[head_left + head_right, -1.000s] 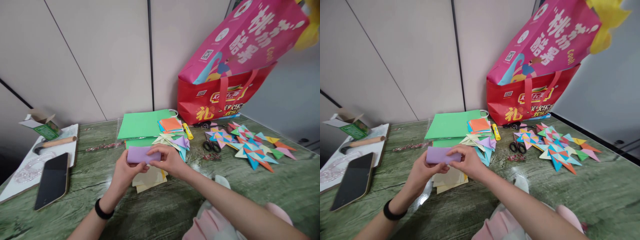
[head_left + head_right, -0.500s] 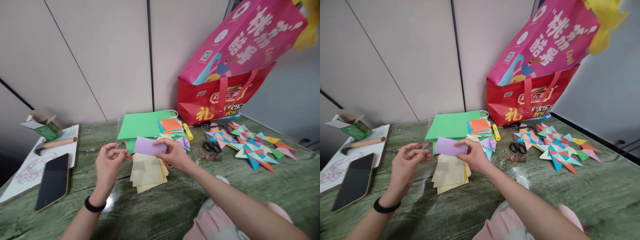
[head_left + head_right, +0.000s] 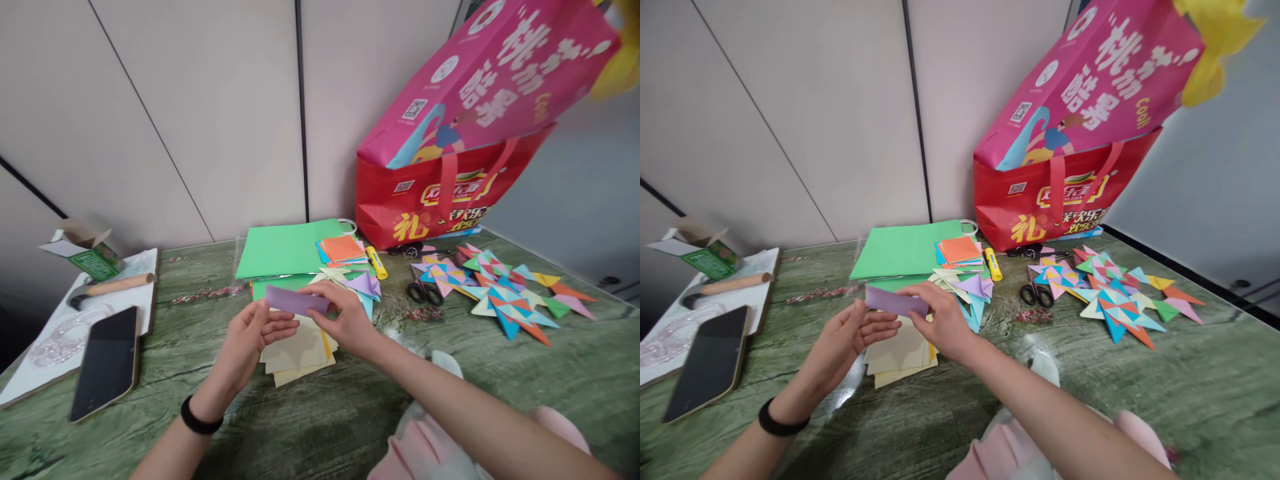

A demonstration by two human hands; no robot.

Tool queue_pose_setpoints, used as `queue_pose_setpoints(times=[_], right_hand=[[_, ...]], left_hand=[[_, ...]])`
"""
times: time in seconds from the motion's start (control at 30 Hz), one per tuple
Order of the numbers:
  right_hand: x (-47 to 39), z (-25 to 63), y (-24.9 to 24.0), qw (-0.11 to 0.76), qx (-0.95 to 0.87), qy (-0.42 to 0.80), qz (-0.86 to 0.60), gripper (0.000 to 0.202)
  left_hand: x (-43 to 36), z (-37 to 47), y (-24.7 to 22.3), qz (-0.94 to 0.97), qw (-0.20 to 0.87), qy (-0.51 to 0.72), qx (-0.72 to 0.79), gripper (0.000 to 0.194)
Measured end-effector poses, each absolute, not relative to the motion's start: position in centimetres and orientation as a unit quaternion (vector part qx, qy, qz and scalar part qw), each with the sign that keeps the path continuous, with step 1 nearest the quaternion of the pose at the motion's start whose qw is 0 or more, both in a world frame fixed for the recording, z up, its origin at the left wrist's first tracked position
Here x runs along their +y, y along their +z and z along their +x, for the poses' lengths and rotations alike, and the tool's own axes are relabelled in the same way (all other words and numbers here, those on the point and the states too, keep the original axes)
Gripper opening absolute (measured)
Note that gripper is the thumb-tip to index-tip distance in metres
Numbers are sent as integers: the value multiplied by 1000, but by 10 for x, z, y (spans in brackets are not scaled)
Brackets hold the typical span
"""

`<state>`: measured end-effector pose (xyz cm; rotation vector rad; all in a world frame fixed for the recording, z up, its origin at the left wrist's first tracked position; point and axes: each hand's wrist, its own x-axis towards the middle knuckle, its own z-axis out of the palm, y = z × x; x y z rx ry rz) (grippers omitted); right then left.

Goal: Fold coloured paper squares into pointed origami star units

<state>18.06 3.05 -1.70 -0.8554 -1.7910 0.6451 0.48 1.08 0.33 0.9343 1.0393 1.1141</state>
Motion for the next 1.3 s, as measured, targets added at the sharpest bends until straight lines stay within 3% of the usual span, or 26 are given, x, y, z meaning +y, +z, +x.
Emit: queue_pose_setpoints(times=[0.27, 0.5, 0.83, 1.07, 1.3], right_hand=[[28, 177, -23, 495, -779, 241, -301, 21], [30, 175, -33, 480, -812, 194, -269, 38], [29, 176, -32, 432, -829, 211, -286, 41], [26, 175, -22, 418, -789, 314, -322, 69], [27, 171, -24, 433, -698, 458, -339, 36]], left_hand=[[10, 4, -1, 449, 597, 489, 450, 41], [10, 4, -2, 458, 595, 505, 426, 40], [12, 5, -2, 455, 562, 537, 434, 36], [11, 6, 3, 463, 522, 522, 490, 56], [11, 5, 0, 510, 443, 493, 548, 63]])
